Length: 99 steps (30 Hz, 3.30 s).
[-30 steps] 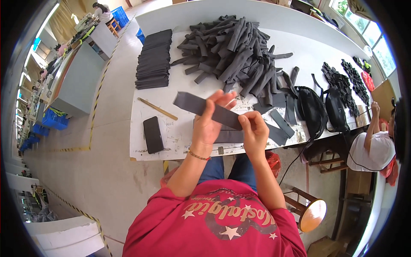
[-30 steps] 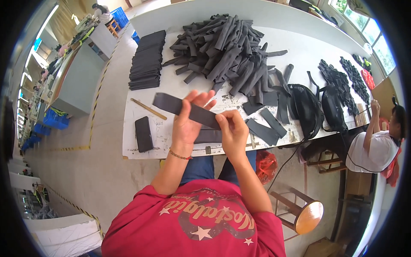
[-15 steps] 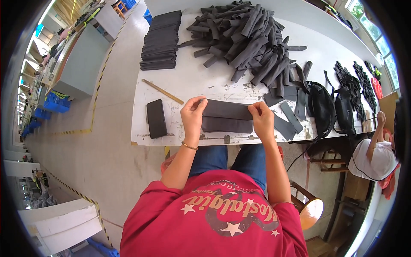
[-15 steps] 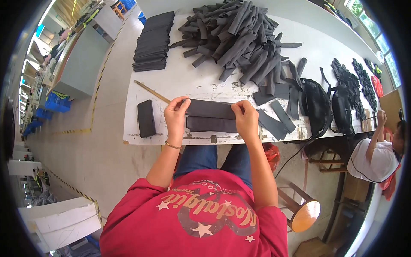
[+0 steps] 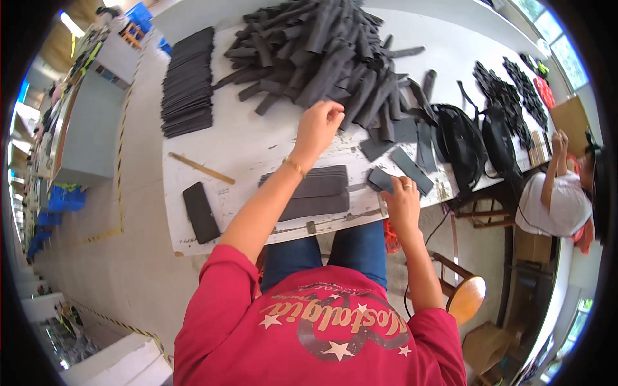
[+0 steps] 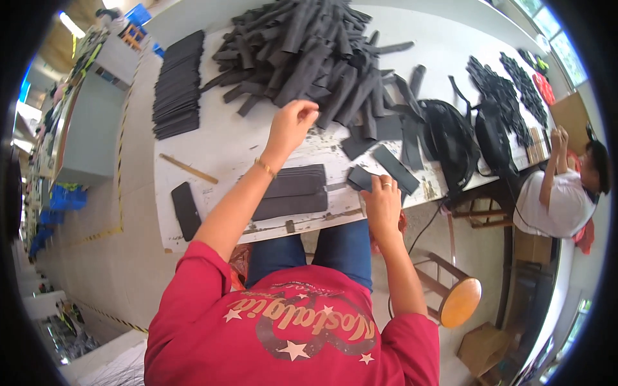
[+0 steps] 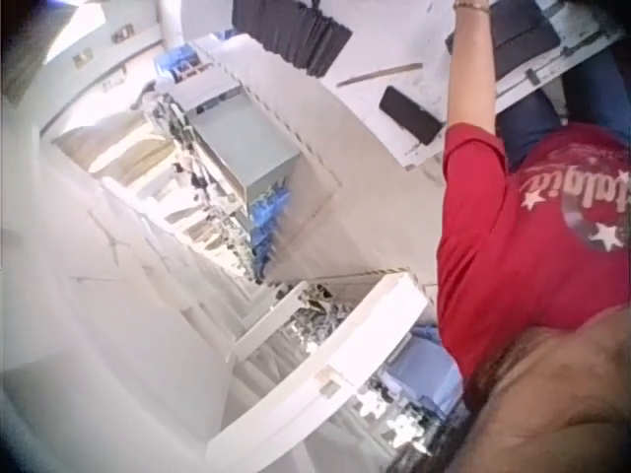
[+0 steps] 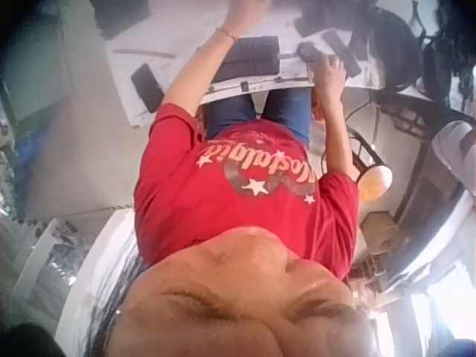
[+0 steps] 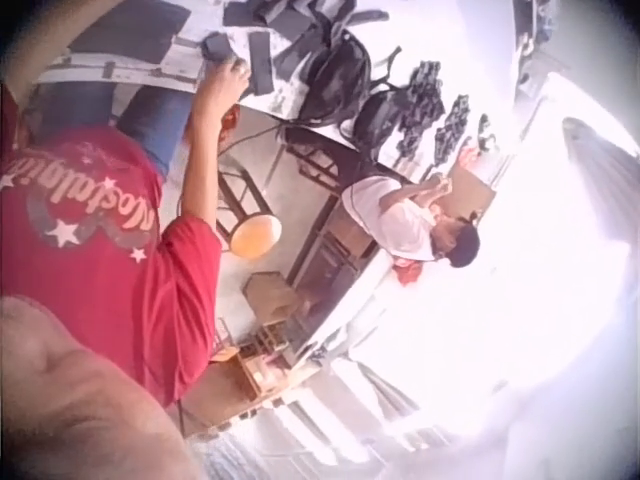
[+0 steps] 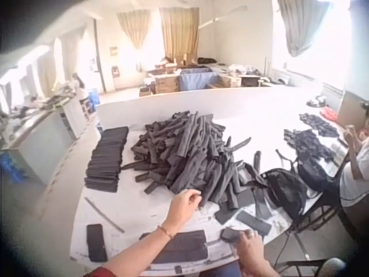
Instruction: The recorder is picking up, inspecting, and sorting dark-colored rectangular components on a workbench in a factory setting.
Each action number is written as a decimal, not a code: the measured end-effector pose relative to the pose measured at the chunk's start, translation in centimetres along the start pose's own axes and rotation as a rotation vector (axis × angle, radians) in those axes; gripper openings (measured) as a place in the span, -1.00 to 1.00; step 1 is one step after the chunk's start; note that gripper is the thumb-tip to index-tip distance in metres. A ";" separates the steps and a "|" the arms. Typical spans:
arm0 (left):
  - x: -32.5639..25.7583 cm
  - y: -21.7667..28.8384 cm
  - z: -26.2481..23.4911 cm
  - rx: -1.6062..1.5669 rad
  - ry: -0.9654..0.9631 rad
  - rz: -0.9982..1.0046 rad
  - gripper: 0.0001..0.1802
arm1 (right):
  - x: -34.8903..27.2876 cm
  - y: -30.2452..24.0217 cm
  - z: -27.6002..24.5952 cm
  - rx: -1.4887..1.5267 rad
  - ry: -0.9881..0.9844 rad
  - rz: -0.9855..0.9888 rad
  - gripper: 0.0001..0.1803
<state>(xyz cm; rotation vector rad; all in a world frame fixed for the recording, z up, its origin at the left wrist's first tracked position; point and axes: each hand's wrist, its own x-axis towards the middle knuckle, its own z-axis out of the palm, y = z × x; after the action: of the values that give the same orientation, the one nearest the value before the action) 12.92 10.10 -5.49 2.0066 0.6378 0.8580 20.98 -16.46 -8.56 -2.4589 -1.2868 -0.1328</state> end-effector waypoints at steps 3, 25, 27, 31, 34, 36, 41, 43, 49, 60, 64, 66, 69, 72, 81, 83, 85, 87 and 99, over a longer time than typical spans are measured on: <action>2.6 -3.4 4.8 0.331 -0.018 0.010 -0.76 | -0.5 2.1 1.7 -0.191 -0.154 -0.175 -0.58; -7.5 6.2 -5.0 -1.088 0.141 -0.549 -0.79 | 0.8 -6.4 -7.3 0.649 0.077 -0.279 -0.57; -8.0 6.3 -5.6 -1.112 0.168 -0.559 -0.79 | 0.5 -7.7 -8.0 0.645 0.142 -0.308 -0.53; -8.8 7.0 -6.6 -1.116 0.191 -0.544 -0.80 | 0.3 -8.5 -8.1 0.628 0.199 -0.389 -0.46; -9.0 7.4 -6.6 -1.135 0.191 -0.555 -0.80 | 0.4 -9.5 -8.0 0.651 0.286 -0.375 -0.60; -9.3 7.5 -6.7 -1.136 0.154 -0.570 -0.81 | 0.6 -9.9 -8.0 0.613 0.301 -0.374 -0.63; -9.9 7.4 -6.5 -1.183 0.110 -0.577 -0.80 | 1.4 -10.2 -8.3 0.446 0.414 -0.407 -0.70; -10.2 8.0 -6.3 -1.198 0.108 -0.577 -0.80 | 1.6 -10.0 -8.2 0.355 0.523 -0.428 -0.71; -11.3 11.7 -5.9 -1.118 0.184 -0.490 -0.73 | 2.4 -10.5 -8.0 0.251 0.647 -0.451 -0.73; -10.8 11.4 -5.2 -1.302 -0.007 -0.244 -0.67 | 0.1 -13.7 -7.2 0.470 0.405 -0.389 -0.43; -11.9 11.2 -3.9 -1.206 -0.029 -0.122 -0.64 | 0.5 -12.5 -6.5 0.532 0.375 -0.530 -0.54; -12.3 11.1 -3.2 -1.410 0.037 -0.267 -0.64 | 1.1 -13.1 -6.5 0.530 0.383 -0.533 -0.56; -11.6 10.2 -4.9 -1.332 0.080 -0.214 -0.65 | 1.0 -13.0 -7.7 0.523 0.309 -0.455 -0.62; -11.7 10.2 -5.8 -1.303 0.111 -0.169 -0.66 | 0.3 -11.4 -7.3 0.557 0.201 -0.451 -0.64; -12.6 9.8 -3.8 -1.400 0.046 -0.419 -0.64 | 1.3 -11.7 -7.5 0.580 0.071 -0.486 -0.71; -11.4 10.1 -5.1 -1.426 0.162 -0.378 -0.62 | 1.8 -11.0 -7.6 0.578 0.114 -0.547 -0.73; -10.7 10.5 -6.2 -1.390 0.276 -0.275 -0.63 | 2.3 -11.3 -8.1 0.604 0.185 -0.623 -0.78; -11.1 11.0 -5.5 -1.429 0.254 -0.255 -0.63 | 2.7 -11.7 -8.3 0.611 0.207 -0.648 -0.78; -12.3 10.7 -3.6 -1.486 0.234 -0.181 -0.68 | 3.2 -12.4 -7.6 0.677 0.208 -0.683 -0.81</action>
<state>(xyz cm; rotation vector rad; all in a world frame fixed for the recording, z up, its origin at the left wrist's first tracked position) 3.64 -2.22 0.93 0.5081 0.1361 0.9931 13.40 -10.20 2.68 -1.3574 -1.6748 -0.0971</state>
